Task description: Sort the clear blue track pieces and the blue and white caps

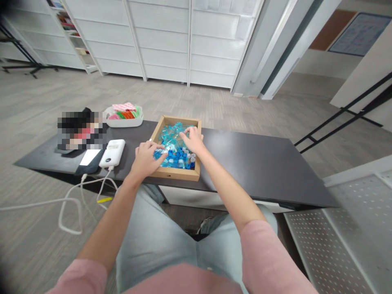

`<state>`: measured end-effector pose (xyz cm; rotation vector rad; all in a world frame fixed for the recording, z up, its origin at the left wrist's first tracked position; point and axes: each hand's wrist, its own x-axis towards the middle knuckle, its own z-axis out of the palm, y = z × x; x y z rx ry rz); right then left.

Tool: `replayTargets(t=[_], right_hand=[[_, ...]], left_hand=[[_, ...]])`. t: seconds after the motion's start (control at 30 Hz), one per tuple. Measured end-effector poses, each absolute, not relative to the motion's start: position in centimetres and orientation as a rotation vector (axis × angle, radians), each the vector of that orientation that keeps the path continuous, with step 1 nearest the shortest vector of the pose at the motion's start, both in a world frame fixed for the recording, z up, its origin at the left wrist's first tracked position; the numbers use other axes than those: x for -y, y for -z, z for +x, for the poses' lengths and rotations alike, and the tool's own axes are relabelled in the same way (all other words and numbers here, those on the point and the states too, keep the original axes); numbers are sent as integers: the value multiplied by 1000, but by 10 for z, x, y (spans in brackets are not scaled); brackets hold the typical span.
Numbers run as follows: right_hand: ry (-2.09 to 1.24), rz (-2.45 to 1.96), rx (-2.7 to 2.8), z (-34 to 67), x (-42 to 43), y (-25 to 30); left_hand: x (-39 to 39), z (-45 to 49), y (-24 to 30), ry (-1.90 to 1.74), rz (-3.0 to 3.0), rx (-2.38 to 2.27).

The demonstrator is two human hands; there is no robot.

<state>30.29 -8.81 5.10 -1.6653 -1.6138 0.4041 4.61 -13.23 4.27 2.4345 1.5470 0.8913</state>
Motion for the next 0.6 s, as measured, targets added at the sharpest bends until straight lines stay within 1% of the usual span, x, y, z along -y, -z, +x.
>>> replayTargets(t=[0.1, 0.2, 0.33, 0.5, 0.6], right_hand=[[-326, -1716, 1668, 298, 83, -46], [-223, -1716, 1670, 314, 103, -33], [-147, -1815, 1600, 369, 153, -11], [-134, -2090, 1408, 456, 224, 10], [-161, -2126, 1297, 486, 255, 15]], left_hand=[[131, 47, -43, -792, 2455, -1570], [128, 47, -43, -695, 2460, -1576], [127, 47, -44, -607, 2468, -1588], [126, 45, -46, -494, 2534, -1510], [123, 46, -47, -485, 2486, -1577]])
